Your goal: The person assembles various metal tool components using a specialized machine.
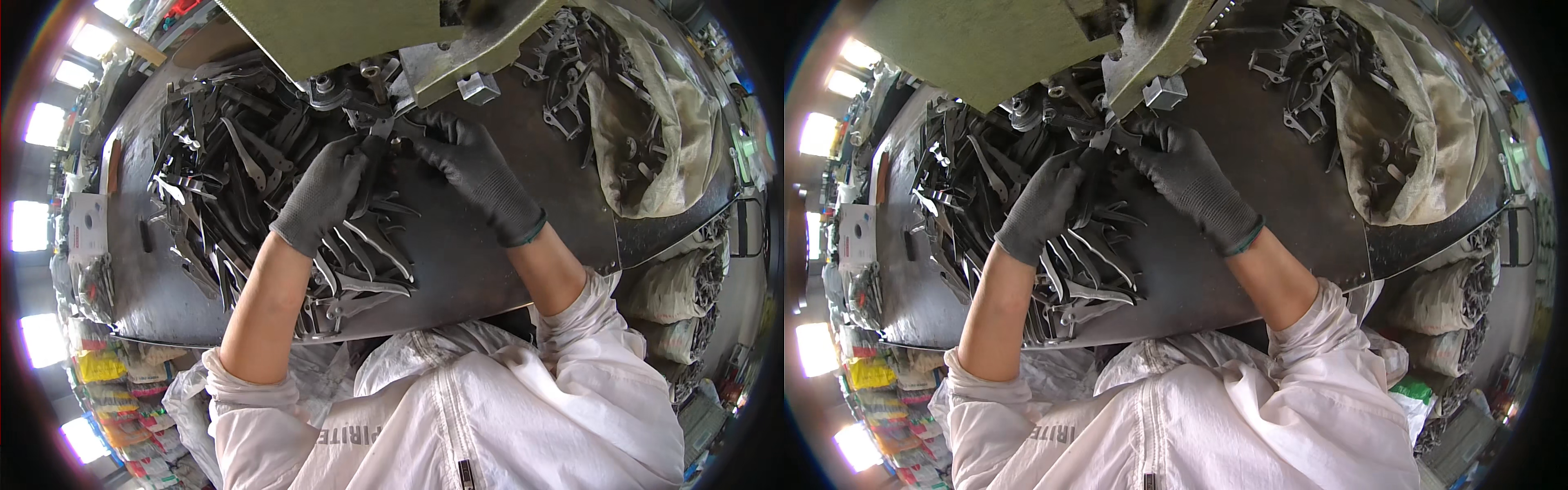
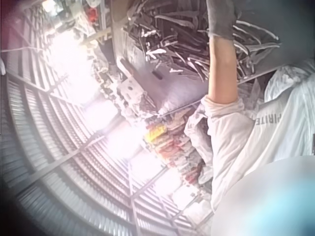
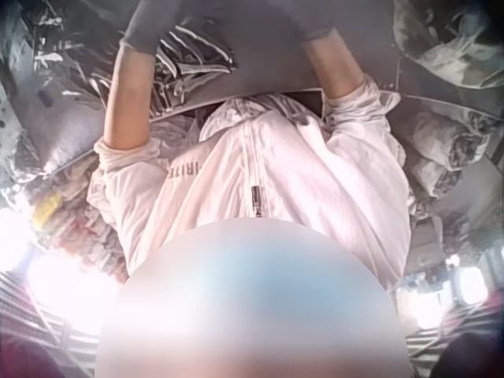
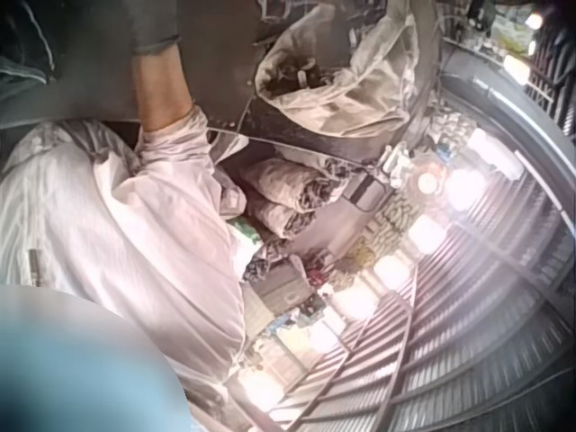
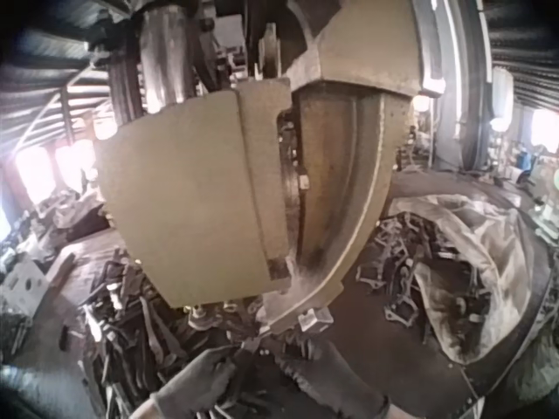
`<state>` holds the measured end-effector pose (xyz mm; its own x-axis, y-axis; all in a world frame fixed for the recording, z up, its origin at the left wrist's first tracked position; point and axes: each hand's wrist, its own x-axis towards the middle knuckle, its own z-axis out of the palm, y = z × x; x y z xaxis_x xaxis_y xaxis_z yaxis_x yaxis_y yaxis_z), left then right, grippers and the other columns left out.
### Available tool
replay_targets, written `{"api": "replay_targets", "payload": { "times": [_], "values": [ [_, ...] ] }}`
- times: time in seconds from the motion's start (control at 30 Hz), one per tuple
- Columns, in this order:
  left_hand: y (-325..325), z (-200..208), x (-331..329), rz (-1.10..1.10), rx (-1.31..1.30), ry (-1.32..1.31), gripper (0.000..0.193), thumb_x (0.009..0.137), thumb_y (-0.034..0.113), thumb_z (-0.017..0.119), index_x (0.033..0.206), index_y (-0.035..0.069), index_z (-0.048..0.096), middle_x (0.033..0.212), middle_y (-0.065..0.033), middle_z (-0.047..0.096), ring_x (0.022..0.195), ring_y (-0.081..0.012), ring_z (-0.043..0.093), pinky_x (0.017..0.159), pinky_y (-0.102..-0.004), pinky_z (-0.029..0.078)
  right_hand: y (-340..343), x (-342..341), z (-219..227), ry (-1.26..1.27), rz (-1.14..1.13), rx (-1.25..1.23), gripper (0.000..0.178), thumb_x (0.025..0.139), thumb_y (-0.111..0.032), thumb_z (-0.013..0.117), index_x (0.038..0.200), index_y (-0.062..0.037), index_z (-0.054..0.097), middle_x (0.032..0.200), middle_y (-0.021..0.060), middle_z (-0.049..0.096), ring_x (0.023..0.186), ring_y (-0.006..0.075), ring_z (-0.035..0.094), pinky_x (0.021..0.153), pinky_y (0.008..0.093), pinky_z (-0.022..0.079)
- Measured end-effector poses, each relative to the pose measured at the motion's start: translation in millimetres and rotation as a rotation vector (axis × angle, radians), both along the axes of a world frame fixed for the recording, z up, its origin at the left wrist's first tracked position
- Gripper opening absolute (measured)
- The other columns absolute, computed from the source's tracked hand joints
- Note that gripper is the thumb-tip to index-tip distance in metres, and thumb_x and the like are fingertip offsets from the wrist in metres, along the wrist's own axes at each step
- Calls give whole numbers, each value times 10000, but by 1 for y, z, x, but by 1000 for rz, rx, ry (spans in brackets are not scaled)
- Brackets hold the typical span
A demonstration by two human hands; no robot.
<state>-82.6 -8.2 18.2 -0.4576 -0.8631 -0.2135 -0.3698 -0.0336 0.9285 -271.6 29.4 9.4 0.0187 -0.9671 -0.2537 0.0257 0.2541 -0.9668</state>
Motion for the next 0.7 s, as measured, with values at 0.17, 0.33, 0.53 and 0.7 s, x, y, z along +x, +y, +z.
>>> {"api": "replay_targets", "payload": {
  "times": [0.17,0.33,0.53,0.7],
  "values": [
    [-16,-27,2,-254,-148,211,250,899,97,437,1066,-48,553,836,-71,611,701,-105,576,615,-257,469,1,8,-11,116,-82,-161,306,855,-88,558,1139,24,542,757,21,578,601,39,512,531,202,427],
    [-34,-36,2,-370,-149,-259,251,875,104,488,1063,-49,551,902,-138,627,843,-203,614,762,-300,491,-2,6,-29,-153,0,-51,308,852,-64,529,1148,22,530,765,23,573,580,46,519,502,202,436],
    [-54,20,16,-336,-797,-972,265,817,96,535,1073,48,582,921,-150,620,905,-328,602,785,-326,490,2,3,-31,-114,-19,-17,328,864,-67,503,1185,-2,509,771,1,542,584,49,515,514,187,445],
    [-72,16,78,-331,-974,-1190,424,748,81,582,1169,85,536,1141,-128,557,1107,-305,513,936,-372,416,1,6,-32,-163,-50,7,301,868,-67,498,1161,0,512,761,3,546,599,56,530,524,206,471]
  ]
}}
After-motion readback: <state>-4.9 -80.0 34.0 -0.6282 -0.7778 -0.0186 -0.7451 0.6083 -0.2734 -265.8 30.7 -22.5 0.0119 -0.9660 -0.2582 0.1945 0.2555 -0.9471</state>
